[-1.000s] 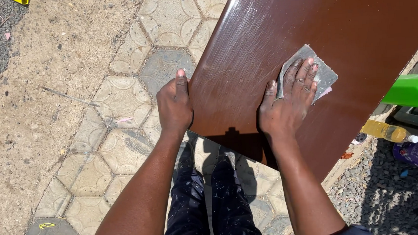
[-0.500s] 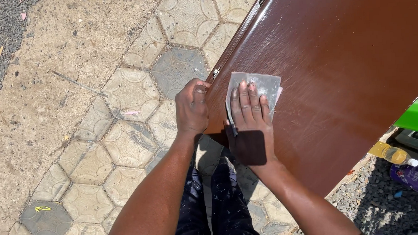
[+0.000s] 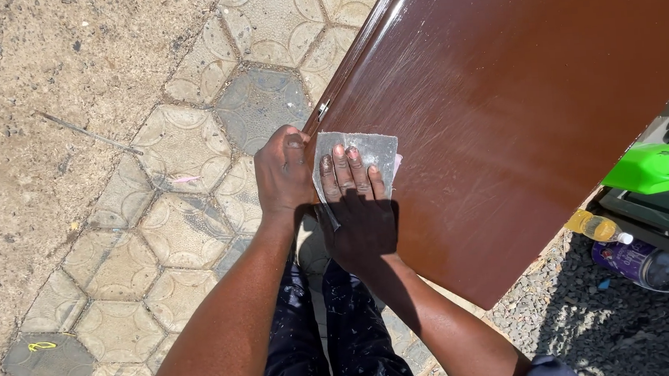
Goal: The person sands a brown wooden board with sandpaper, moving along the surface and edges. The person then opens a paint can and pours liquid from a bottle into it.
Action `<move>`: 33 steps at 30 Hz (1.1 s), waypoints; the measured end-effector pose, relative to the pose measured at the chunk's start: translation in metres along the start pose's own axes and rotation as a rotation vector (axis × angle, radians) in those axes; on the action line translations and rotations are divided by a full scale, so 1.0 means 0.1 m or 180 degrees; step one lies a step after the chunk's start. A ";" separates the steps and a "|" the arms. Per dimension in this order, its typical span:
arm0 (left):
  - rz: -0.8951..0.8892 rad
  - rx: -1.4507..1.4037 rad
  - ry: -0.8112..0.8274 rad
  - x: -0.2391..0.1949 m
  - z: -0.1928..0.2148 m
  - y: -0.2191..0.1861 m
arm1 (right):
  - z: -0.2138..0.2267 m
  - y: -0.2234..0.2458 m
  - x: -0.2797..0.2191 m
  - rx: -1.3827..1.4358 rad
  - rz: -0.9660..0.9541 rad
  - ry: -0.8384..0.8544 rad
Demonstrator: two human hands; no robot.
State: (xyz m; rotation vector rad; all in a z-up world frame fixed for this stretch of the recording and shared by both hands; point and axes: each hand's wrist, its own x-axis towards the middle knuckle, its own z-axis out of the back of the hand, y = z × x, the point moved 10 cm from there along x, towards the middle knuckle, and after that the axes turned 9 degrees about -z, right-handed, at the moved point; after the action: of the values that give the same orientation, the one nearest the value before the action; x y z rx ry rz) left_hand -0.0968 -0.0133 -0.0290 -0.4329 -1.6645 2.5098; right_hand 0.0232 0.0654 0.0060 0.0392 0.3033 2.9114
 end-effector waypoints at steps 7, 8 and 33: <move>0.0032 0.0534 0.0095 -0.07 -0.04 0.07 | -0.04 -0.76 1.05 -0.0120 -0.1272 0.0801; 0.0074 0.0314 0.0002 -0.04 -0.02 0.04 | -0.22 -0.53 0.88 -0.0368 -0.0701 0.1050; 0.0198 0.2127 0.0859 -0.02 -0.27 -0.12 | 0.09 -0.75 -0.73 0.0054 -0.0810 0.0335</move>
State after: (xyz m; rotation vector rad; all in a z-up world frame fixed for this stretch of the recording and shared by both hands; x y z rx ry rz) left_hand -0.0880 0.0145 -0.0278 -0.6995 -0.6672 2.6928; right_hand 0.1105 0.1229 -0.0005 -0.1404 0.3245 2.6628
